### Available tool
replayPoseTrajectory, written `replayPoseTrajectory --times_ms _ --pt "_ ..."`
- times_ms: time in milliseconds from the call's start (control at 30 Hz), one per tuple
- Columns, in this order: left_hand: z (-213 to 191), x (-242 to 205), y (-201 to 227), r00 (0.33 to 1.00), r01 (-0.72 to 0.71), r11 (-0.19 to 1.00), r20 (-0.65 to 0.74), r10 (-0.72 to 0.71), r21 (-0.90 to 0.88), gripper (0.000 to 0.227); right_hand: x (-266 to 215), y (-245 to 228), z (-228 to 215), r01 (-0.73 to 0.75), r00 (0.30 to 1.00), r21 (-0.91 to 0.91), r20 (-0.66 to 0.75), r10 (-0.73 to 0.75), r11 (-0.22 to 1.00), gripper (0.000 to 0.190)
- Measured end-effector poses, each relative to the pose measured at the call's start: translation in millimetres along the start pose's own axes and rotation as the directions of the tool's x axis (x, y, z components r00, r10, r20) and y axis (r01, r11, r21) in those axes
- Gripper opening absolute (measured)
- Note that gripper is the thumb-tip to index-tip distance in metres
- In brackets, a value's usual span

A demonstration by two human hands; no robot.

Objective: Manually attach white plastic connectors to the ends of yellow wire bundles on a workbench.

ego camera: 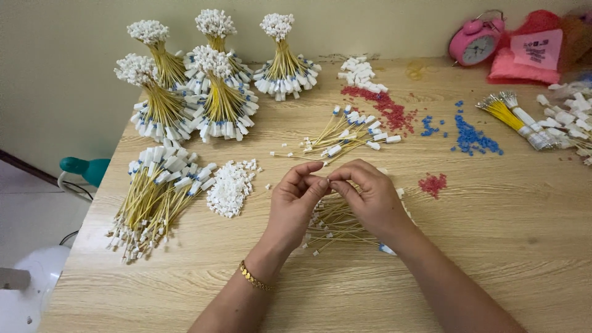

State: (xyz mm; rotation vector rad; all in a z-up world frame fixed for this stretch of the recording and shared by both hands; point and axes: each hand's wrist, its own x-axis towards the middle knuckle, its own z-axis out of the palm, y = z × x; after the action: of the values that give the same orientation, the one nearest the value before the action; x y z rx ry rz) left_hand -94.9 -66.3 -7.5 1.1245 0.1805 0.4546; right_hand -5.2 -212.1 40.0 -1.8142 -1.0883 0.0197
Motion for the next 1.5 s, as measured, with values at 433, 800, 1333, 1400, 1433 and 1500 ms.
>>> replayPoseTrajectory --times_ms 433,800,1333,1400,1433,1500 --pt "-4 2 3 0.998 0.038 0.999 0.045 -0.039 0.022 0.038 4 -2 -11 -0.128 0.987 0.102 0.107 0.117 0.987 0.011" --pt "4 10 68 0.984 0.146 0.749 -0.020 -0.174 0.646 0.027 4 -14 -13 -0.031 0.987 -0.207 0.149 0.063 0.978 0.016" --pt "-78 64 30 0.911 -0.114 -0.274 0.211 0.356 0.955 0.023 -86 109 -169 -0.430 0.896 -0.355 -0.279 0.344 0.830 0.024" --pt "-96 83 12 0.908 -0.137 -0.422 0.283 0.307 0.896 0.024 -94 119 -183 -0.481 0.869 -0.445 -0.351 0.347 0.755 0.026" --pt "-94 85 17 0.903 -0.161 -0.413 0.303 0.305 0.896 0.024 -96 131 -186 -0.496 0.860 -0.450 -0.372 0.349 0.743 0.026" --pt "-87 92 21 0.990 0.007 -0.493 0.063 0.125 0.870 0.017 -106 154 -196 -0.474 0.872 -0.428 -0.348 0.344 0.769 0.028"
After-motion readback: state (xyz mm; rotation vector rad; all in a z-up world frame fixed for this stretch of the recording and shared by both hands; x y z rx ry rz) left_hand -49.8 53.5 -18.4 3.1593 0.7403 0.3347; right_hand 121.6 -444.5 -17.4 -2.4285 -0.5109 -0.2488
